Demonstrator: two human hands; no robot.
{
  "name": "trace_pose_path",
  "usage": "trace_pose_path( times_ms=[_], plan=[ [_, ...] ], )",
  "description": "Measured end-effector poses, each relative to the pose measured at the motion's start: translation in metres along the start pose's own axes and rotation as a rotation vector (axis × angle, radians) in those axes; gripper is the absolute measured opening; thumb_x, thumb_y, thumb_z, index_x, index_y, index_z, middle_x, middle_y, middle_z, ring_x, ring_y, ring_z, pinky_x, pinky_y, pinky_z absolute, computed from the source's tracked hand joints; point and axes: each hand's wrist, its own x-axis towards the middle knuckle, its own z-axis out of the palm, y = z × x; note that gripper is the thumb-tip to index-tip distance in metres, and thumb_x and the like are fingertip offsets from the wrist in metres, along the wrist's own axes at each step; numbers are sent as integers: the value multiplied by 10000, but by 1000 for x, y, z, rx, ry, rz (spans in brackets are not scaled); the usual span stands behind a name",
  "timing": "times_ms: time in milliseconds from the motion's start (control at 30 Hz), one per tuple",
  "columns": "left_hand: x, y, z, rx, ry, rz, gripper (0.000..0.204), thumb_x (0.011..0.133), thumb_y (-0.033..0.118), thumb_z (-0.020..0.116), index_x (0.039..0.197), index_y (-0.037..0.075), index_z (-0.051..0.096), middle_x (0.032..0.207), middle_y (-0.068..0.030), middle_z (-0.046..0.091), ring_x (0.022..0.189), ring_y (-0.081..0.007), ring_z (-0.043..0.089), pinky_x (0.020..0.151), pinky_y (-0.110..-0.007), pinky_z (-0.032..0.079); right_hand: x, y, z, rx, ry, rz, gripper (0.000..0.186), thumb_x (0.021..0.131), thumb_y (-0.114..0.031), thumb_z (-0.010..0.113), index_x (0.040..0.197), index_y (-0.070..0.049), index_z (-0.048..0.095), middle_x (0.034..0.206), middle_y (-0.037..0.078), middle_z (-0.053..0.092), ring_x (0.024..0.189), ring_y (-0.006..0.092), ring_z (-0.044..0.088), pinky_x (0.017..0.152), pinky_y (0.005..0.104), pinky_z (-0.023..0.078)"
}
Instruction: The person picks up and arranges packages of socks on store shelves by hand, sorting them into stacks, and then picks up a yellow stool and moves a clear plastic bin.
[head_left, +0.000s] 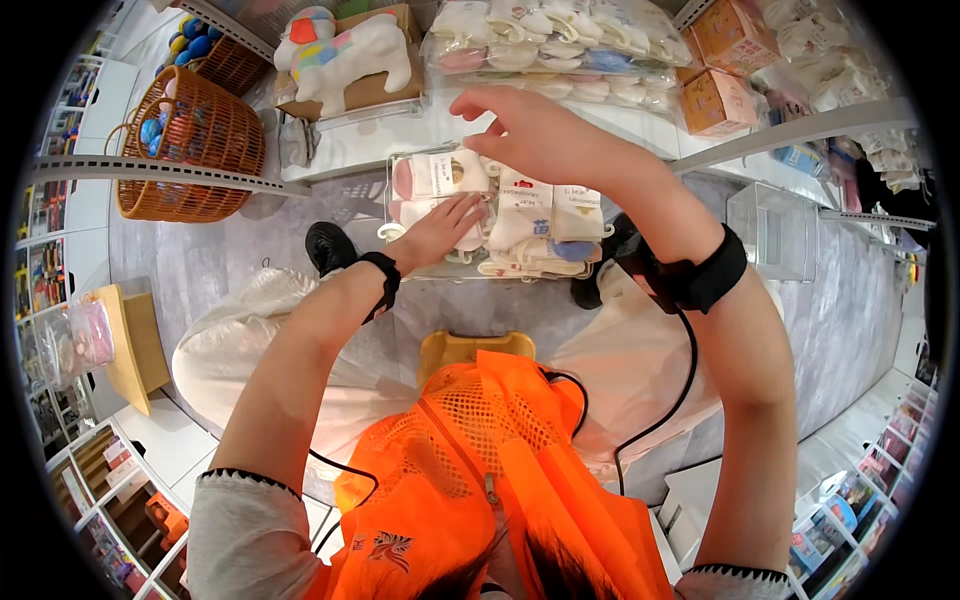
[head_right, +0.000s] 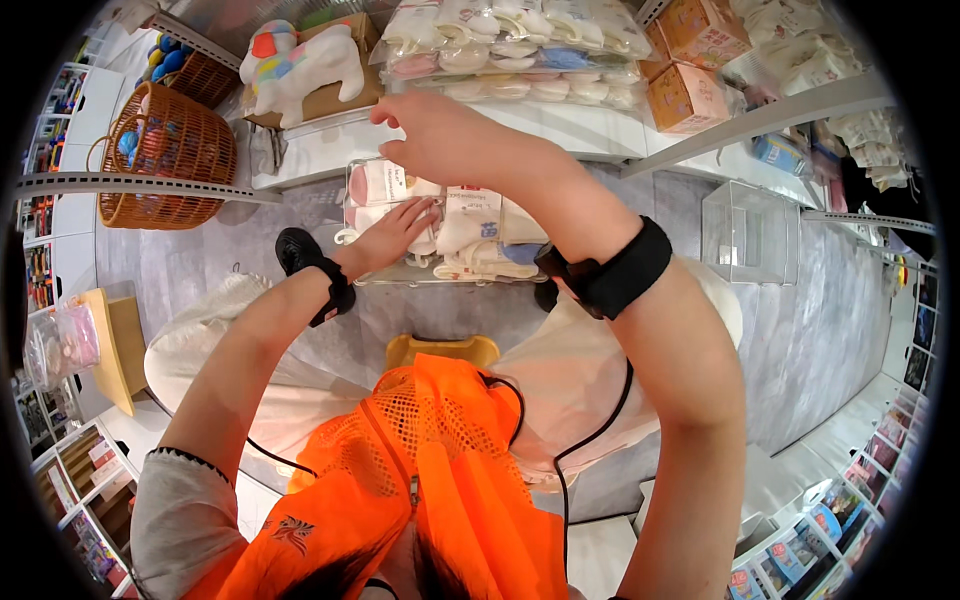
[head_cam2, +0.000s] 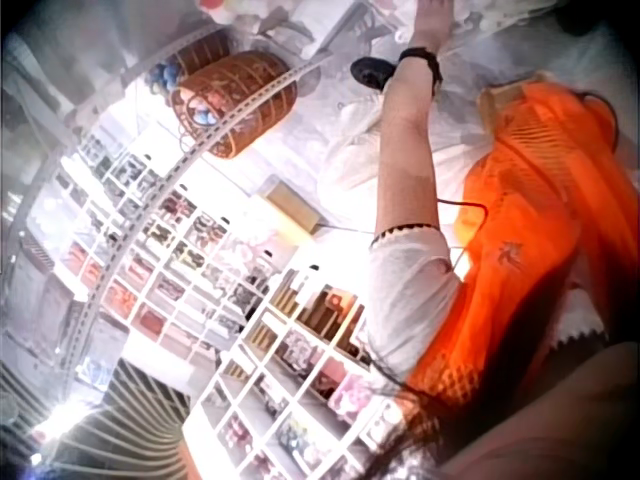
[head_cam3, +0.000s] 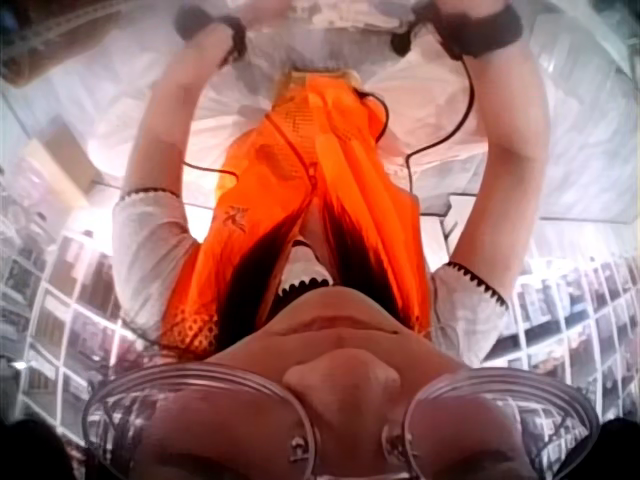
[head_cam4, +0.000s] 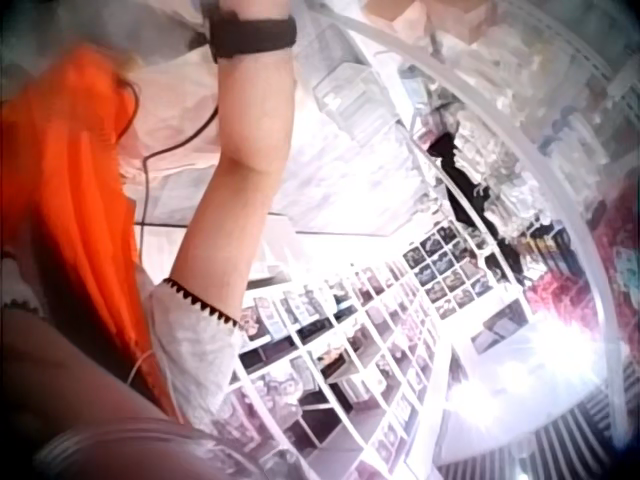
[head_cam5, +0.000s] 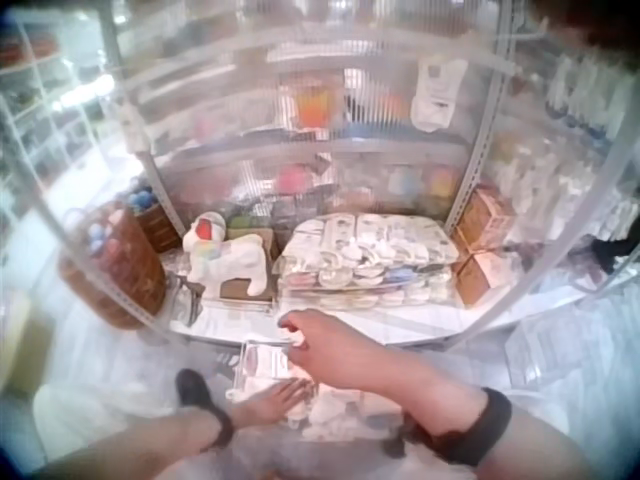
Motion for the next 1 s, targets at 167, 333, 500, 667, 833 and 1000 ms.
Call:
trace_pose_path(
  times_ms=[167,333,500,667,833,1000],
  plan=[
    [-7,-5,-13,-326,-41,-49,686,665,0,537,1303,7,286,1339,-181,284,1245,-324,288,1040,-391,264,-10,4,-3,2,15,-1,333,831,-169,542,1132,-41,478,1082,118,538,873,210,554,752,318,464],
    [-4,3,-8,-170,-1,-48,784,697,237,625,1328,-20,238,1389,-177,227,1293,-325,207,1063,-402,188,-22,13,-12,-65,22,13,337,835,-173,542,1134,-33,476,1068,125,537,851,218,561,751,317,461],
    [4,7,8,102,-76,-23,787,766,442,538,1343,1,235,1425,-134,188,1323,-285,145,1073,-390,126,-41,23,-26,-48,94,23,347,814,-159,569,1127,-31,490,1040,139,540,788,217,574,721,316,463],
    [-7,7,18,171,-134,-27,831,763,453,542,1363,-1,189,1434,-152,157,1332,-304,115,1080,-405,92,-47,22,-36,-207,94,51,447,840,-257,572,1184,-7,434,1093,204,489,829,276,562,737,335,452],
    [-11,-1,-15,-22,-110,-27,777,803,451,509,1342,-23,211,1424,-174,160,1330,-319,117,1064,-442,131,-39,22,-92,-17,448,138,463,865,-284,536,1206,3,408,1130,144,496,860,212,568,758,302,445],
    [5,-40,-113,-41,155,-222,692,807,355,539,1306,-40,268,1396,-196,206,1310,-329,166,1057,-445,152,6,88,-162,196,743,149,512,852,-327,537,1205,20,408,1128,184,519,994,269,526,848,342,412]
  ],
)
